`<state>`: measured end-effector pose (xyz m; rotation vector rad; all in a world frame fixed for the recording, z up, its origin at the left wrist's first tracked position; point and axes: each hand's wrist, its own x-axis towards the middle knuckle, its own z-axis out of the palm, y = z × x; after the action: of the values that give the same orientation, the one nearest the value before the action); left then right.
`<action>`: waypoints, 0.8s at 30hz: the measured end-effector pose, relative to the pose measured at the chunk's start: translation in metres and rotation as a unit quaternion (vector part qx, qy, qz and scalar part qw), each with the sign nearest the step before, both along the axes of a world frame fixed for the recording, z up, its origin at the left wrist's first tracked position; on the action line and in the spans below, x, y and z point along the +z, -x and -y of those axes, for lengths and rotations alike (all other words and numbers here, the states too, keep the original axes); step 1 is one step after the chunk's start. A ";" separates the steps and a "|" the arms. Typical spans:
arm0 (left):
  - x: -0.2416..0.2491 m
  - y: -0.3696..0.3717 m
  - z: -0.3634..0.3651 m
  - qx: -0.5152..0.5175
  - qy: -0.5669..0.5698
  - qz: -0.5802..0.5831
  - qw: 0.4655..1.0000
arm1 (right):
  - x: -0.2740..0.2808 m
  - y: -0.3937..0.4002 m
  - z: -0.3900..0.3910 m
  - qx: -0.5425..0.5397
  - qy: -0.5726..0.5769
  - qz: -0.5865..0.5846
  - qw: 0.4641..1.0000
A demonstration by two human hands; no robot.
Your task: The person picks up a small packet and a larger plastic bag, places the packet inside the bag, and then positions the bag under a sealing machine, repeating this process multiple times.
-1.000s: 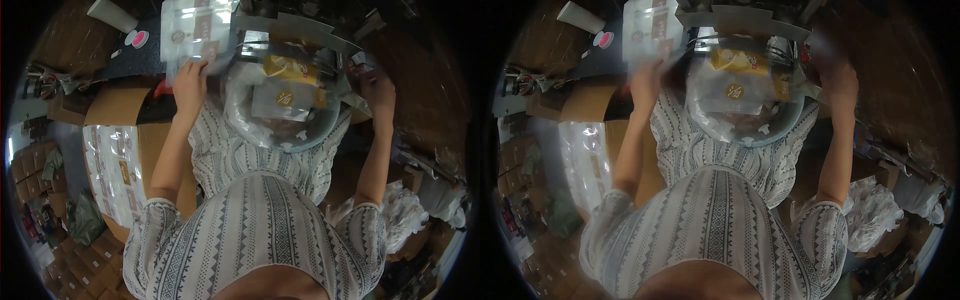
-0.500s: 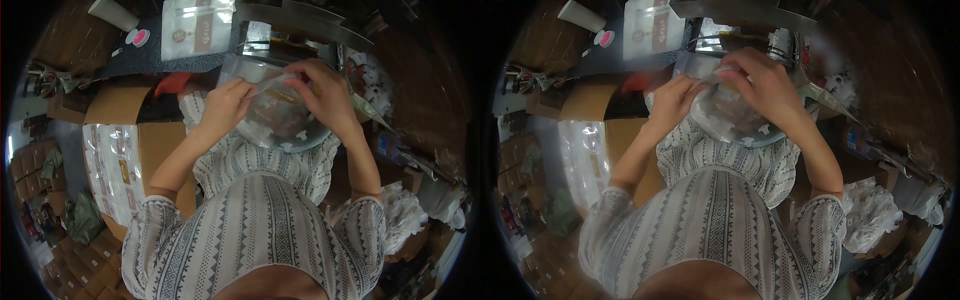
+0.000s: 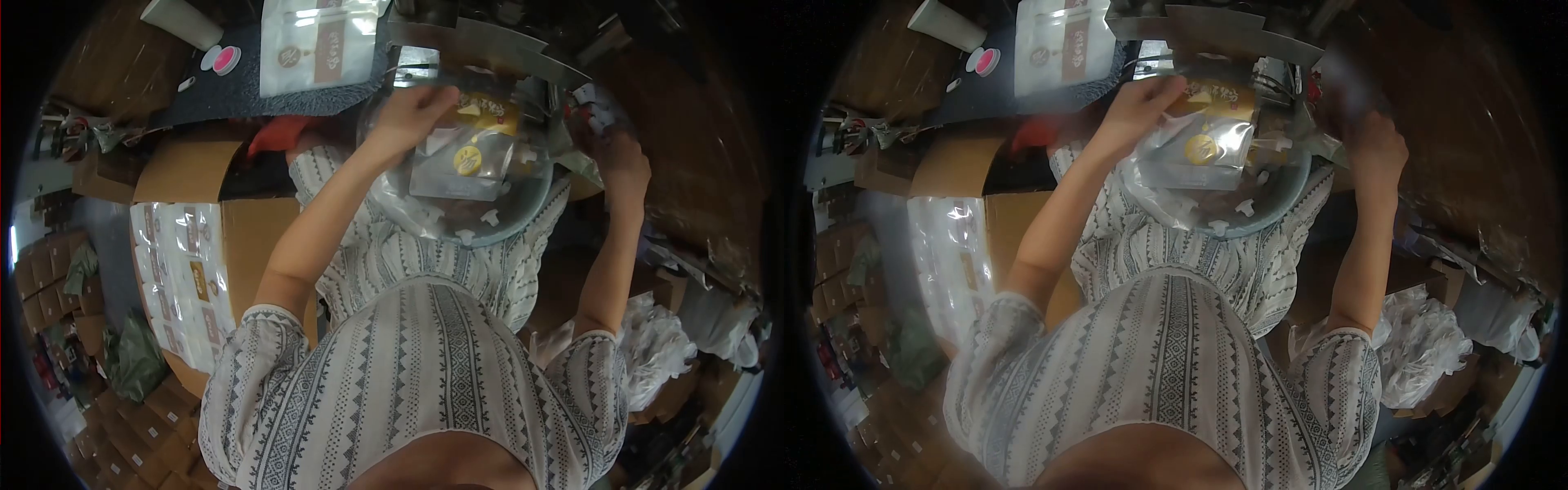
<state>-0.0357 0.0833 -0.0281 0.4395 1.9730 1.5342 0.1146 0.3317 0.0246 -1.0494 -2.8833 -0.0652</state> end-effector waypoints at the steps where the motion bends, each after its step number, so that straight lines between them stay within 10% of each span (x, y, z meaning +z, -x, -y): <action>1: -0.005 0.015 0.010 0.048 -0.011 -0.149 0.988 | -0.013 0.000 -0.011 0.014 0.036 -0.004 0.999; 4: -0.030 0.071 0.059 0.163 0.173 -0.605 0.760 | -0.026 0.002 -0.031 0.056 0.114 -0.017 0.992; 5: -0.043 0.066 0.070 0.121 0.321 -0.577 0.741 | -0.027 0.003 -0.034 0.084 0.151 -0.033 0.984; 8: -0.051 0.029 0.084 0.031 0.254 -0.607 0.752 | -0.032 0.007 -0.038 0.104 0.196 -0.066 0.973; 15: -0.003 0.001 0.113 0.169 0.203 -0.544 0.797 | -0.003 0.004 -0.013 0.085 0.280 -0.140 0.946; 17: 0.014 -0.015 0.104 0.154 0.188 -0.543 0.804 | 0.020 0.008 0.029 0.187 0.419 -0.211 0.863; 24: 0.035 -0.039 0.079 0.072 0.126 -0.556 0.818 | 0.020 0.036 0.098 0.373 0.315 -0.277 0.828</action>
<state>0.0030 0.0043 0.0071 1.3110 3.0786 1.1056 0.0788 0.2340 0.0445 0.1405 -2.5327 1.0857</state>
